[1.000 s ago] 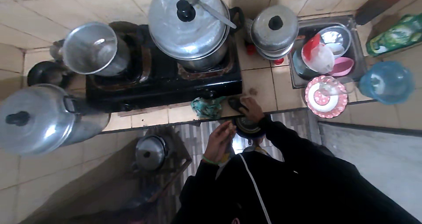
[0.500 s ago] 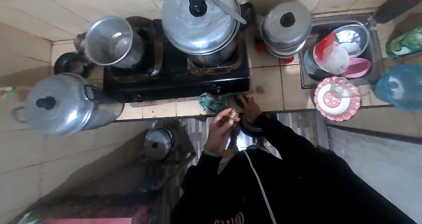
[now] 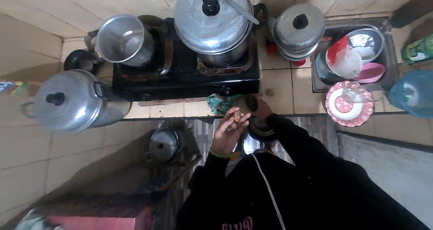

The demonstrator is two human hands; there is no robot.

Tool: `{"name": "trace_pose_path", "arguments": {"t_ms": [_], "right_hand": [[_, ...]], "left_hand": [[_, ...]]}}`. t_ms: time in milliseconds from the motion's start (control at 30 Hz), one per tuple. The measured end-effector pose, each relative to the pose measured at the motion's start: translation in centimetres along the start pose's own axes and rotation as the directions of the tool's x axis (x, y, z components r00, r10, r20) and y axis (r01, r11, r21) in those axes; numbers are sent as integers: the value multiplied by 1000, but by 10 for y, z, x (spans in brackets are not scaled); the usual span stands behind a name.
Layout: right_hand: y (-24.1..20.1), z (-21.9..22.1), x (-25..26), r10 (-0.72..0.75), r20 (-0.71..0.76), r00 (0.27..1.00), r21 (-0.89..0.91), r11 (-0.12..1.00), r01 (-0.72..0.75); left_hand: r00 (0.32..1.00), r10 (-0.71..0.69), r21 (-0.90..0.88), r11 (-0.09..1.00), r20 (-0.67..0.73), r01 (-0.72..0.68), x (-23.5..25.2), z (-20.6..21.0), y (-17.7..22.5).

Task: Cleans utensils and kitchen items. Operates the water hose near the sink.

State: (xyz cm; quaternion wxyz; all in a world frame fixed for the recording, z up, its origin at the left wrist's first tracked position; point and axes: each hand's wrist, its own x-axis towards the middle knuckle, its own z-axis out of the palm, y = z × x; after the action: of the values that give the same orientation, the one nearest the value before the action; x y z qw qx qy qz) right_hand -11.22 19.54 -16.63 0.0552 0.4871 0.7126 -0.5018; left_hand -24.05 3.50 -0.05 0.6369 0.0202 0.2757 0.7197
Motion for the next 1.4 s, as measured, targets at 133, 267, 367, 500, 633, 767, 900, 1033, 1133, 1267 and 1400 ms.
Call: {"name": "trace_pose_path", "arguments": {"t_ms": [133,267,367,500,633,767,900,1033,1133,1267,1400], "right_hand": [[17,-12,-14,39,52,998,477,877,-59],[28,-32,-52,96,96,991,647,750,-135],[48,-44,-79,129,78,989,745,651,-144],[75,-59,-122,165,-4,986,862,501,-80],[100,-70,-159,193,-56,980,919,393,-25],[123,-76,-187,237,-76,968,952,306,0],[138,-77,-205,276,-95,956,977,212,36],[142,-78,-206,298,-102,949,984,167,53],[140,-76,-197,293,-82,953,992,120,48],[134,-76,-186,285,-36,958,992,125,0],[124,-90,-172,377,-79,923,945,322,-51]], "left_hand": [[1000,4,-49,999,-9,-4,6,-3,-3],[985,-6,178,983,-171,37,25,-2,-18],[960,23,439,892,-279,106,57,-3,-52],[965,-29,712,669,-259,211,111,2,-117],[979,-72,879,431,-191,203,170,9,-177],[827,-247,823,149,-505,548,212,86,-186],[991,-14,982,136,-130,130,247,-3,-250],[994,58,996,12,-91,91,251,-14,-263],[932,-192,941,-208,-307,267,218,80,-222],[936,-136,945,-7,-325,327,201,108,-201],[983,186,950,307,-6,-52,213,-10,-222]]}}
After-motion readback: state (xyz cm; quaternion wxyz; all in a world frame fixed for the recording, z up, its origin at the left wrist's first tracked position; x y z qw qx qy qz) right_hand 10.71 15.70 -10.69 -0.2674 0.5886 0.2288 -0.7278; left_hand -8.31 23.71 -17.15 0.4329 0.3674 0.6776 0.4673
